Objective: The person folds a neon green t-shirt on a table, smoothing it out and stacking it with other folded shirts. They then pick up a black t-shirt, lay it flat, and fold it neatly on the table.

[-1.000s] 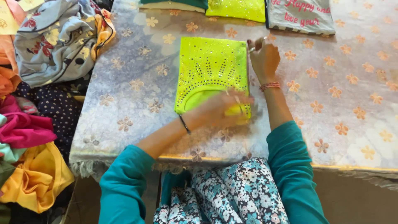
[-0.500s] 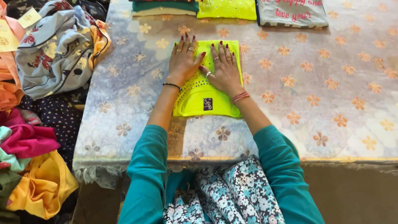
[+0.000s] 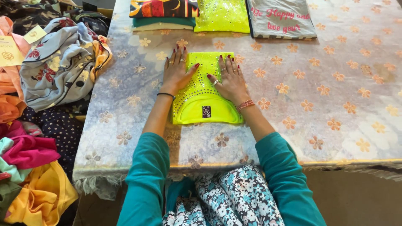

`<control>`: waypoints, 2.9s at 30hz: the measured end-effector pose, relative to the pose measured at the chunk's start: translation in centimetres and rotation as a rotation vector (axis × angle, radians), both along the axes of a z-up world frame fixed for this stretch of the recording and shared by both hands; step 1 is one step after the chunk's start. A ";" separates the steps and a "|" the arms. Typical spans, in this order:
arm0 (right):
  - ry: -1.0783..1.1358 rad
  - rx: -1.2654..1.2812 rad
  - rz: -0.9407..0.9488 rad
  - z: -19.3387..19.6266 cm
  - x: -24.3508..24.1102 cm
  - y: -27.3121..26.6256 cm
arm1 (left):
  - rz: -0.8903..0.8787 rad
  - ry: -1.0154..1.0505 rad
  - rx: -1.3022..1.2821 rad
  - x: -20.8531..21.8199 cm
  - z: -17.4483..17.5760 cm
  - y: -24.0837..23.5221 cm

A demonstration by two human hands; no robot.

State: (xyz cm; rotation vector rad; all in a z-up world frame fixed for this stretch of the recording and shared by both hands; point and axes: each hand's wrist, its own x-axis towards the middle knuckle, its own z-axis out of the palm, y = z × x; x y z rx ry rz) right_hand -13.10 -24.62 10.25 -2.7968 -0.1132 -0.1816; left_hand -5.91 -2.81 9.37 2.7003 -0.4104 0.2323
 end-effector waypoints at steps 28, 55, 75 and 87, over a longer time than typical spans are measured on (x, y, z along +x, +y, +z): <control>-0.125 -0.086 0.223 1.6 -15.1 -5.6 | -0.283 -0.041 -0.163 -17.0 0.2 8.1; -0.262 -0.118 0.542 4.7 -16.9 -5.4 | 0.082 0.182 -0.224 -19.1 4.3 7.7; -0.213 -0.203 0.627 6.0 -14.4 -4.8 | 0.035 0.321 -0.322 -14.8 4.1 6.1; -0.242 -0.119 0.627 6.4 -10.5 -3.0 | 0.063 0.491 -0.272 -16.0 3.4 7.2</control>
